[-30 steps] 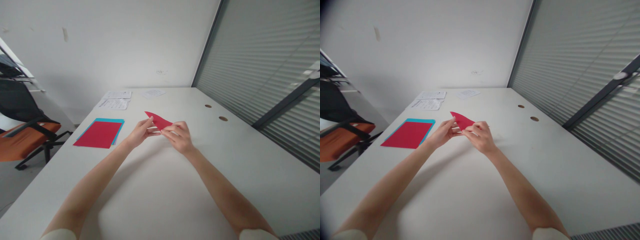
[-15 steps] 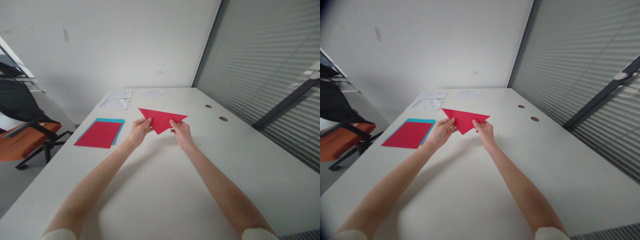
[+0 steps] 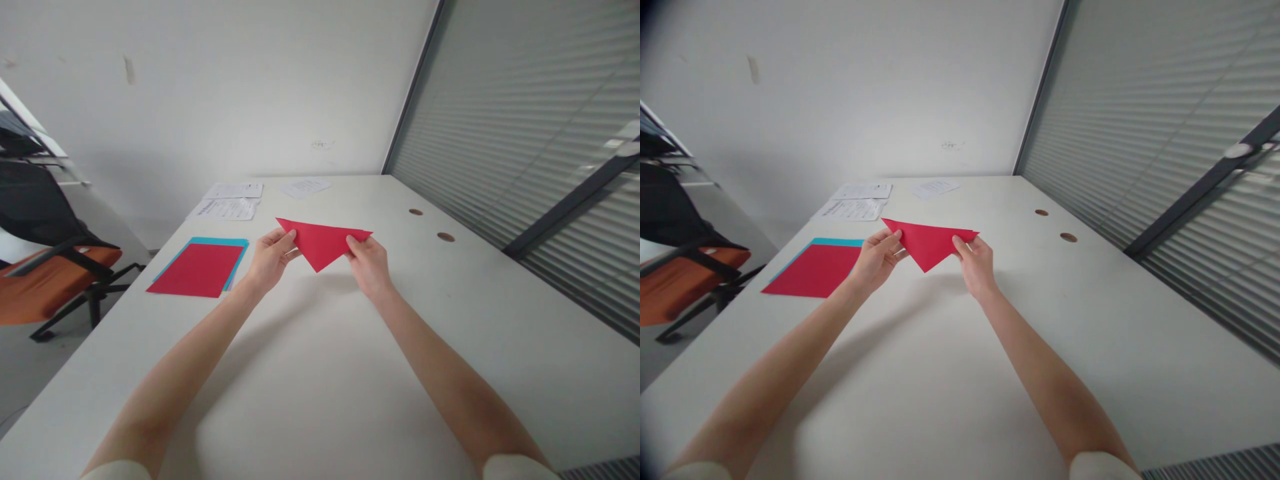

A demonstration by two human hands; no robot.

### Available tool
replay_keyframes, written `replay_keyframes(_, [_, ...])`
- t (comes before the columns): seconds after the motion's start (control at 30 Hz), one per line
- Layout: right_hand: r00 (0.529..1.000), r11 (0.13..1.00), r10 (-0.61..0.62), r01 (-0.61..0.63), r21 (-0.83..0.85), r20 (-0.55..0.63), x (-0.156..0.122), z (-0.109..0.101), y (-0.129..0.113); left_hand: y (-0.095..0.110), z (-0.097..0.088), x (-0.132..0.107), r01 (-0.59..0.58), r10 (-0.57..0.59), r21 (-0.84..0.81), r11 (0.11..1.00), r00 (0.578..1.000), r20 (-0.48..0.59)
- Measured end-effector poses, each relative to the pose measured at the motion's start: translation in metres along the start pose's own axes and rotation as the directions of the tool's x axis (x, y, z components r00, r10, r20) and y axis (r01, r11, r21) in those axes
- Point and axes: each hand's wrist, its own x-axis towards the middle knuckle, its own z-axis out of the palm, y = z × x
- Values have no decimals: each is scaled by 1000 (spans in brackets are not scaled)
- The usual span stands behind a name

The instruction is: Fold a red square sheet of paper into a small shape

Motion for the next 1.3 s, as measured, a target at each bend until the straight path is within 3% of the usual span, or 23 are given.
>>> replay_keyframes(0.17, [988,991,-112,102,-86,-110,5,-7,2,-4,-4,3,-14,16,57,998,999,-32])
replay_keyframes(0.43, [988,1000,-6,10,22,-152,8,-10,-8,-7,-7,4,-32,33,69,997,999,-6])
replay_keyframes(0.73, [986,999,-42,46,23,-162,9,-11,-11,-6,-7,3,-30,30,50,998,1000,-3])
replay_keyframes(1.0, [986,999,50,-50,5,-158,12,-17,-10,-2,-3,2,-51,57,86,995,996,-64])
replay_keyframes(1.17, [980,994,89,-78,74,-176,13,-17,-12,-2,-2,2,-64,68,72,995,997,-45])
replay_keyframes(1.3, [978,997,75,-69,38,-197,16,-20,-12,-2,-2,0,-61,64,86,994,997,-38])
